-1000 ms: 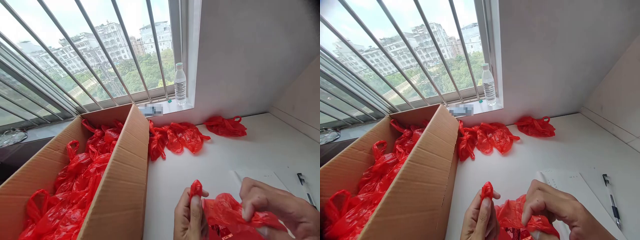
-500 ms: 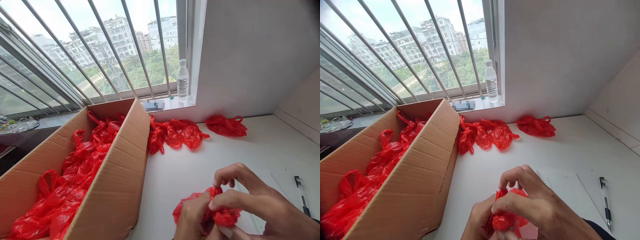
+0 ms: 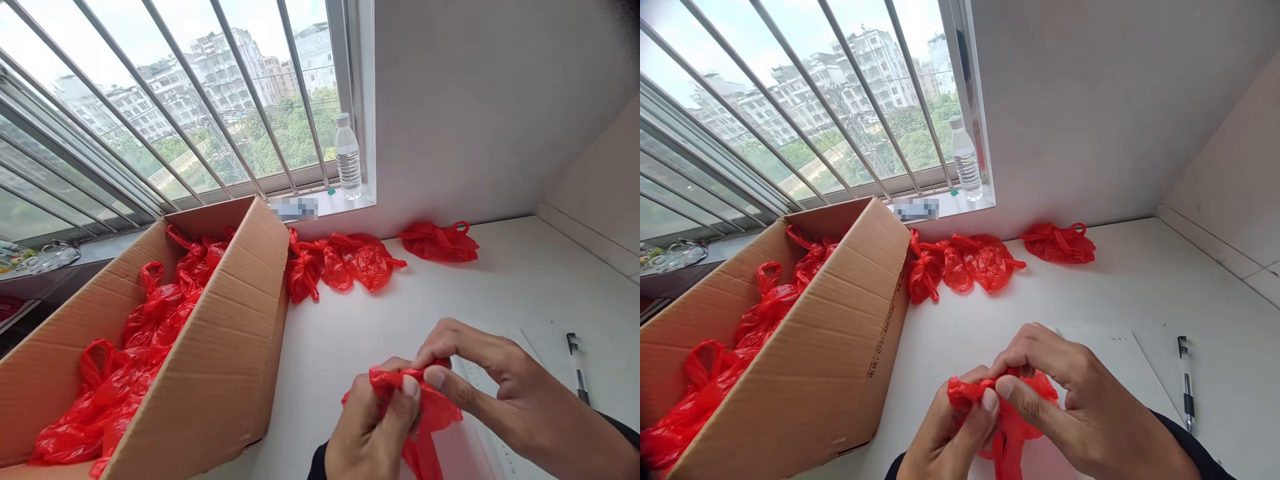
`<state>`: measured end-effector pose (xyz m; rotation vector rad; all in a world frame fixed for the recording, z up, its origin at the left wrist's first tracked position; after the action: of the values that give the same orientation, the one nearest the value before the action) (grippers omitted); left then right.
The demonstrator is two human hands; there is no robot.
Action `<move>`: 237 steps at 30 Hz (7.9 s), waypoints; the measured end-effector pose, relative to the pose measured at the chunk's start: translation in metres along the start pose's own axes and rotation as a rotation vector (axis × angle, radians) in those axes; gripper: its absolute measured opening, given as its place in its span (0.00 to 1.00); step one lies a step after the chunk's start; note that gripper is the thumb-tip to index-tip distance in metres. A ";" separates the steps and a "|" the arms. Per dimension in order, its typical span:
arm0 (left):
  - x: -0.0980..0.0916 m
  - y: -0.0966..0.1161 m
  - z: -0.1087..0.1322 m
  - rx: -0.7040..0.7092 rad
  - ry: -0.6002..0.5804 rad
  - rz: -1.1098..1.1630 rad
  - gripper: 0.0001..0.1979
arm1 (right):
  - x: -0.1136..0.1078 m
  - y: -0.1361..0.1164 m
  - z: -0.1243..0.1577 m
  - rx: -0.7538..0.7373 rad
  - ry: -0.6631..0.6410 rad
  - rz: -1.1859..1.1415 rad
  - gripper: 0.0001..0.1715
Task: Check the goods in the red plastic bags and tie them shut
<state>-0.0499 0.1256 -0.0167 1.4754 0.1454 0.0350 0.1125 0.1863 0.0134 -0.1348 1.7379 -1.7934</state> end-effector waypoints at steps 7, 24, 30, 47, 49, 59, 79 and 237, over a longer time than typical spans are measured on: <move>-0.010 -0.003 -0.045 0.033 -0.298 0.345 0.14 | 0.011 0.006 0.001 0.024 -0.025 0.060 0.09; -0.016 -0.021 -0.035 0.847 -0.075 -0.374 0.20 | 0.038 0.048 -0.041 0.109 -0.359 -0.224 0.18; -0.018 -0.027 -0.033 0.858 -0.138 -0.453 0.27 | 0.030 0.046 -0.042 0.085 -0.157 -0.103 0.12; -0.080 -0.126 0.017 -0.179 0.347 0.083 0.33 | 0.016 0.118 0.004 0.239 -0.075 0.186 0.25; -0.062 -0.124 0.016 -0.203 0.366 0.164 0.36 | 0.024 0.111 -0.003 0.160 -0.105 0.152 0.30; -0.014 -0.129 -0.030 0.079 0.301 -0.330 0.30 | 0.133 0.148 -0.014 0.205 -0.087 0.313 0.36; -0.011 -0.122 -0.002 0.384 0.216 -0.908 0.31 | 0.132 0.142 -0.011 0.394 0.210 -0.398 0.33; -0.078 -0.086 0.047 0.344 0.045 -0.768 0.11 | 0.043 0.118 0.000 0.183 0.133 0.237 0.15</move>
<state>-0.1277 0.0617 -0.0923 1.6730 0.7752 -0.6036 0.1208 0.1725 -0.1111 0.2610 1.5932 -1.8053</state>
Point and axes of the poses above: each hand's wrist, its own z-axis away from the middle knuckle, its own x-axis out of the palm, y = z × x, the point moved 4 cm from there along -z, towards the middle knuckle, and after that the axes turned 10 degrees about x, right-handed, at the moved point
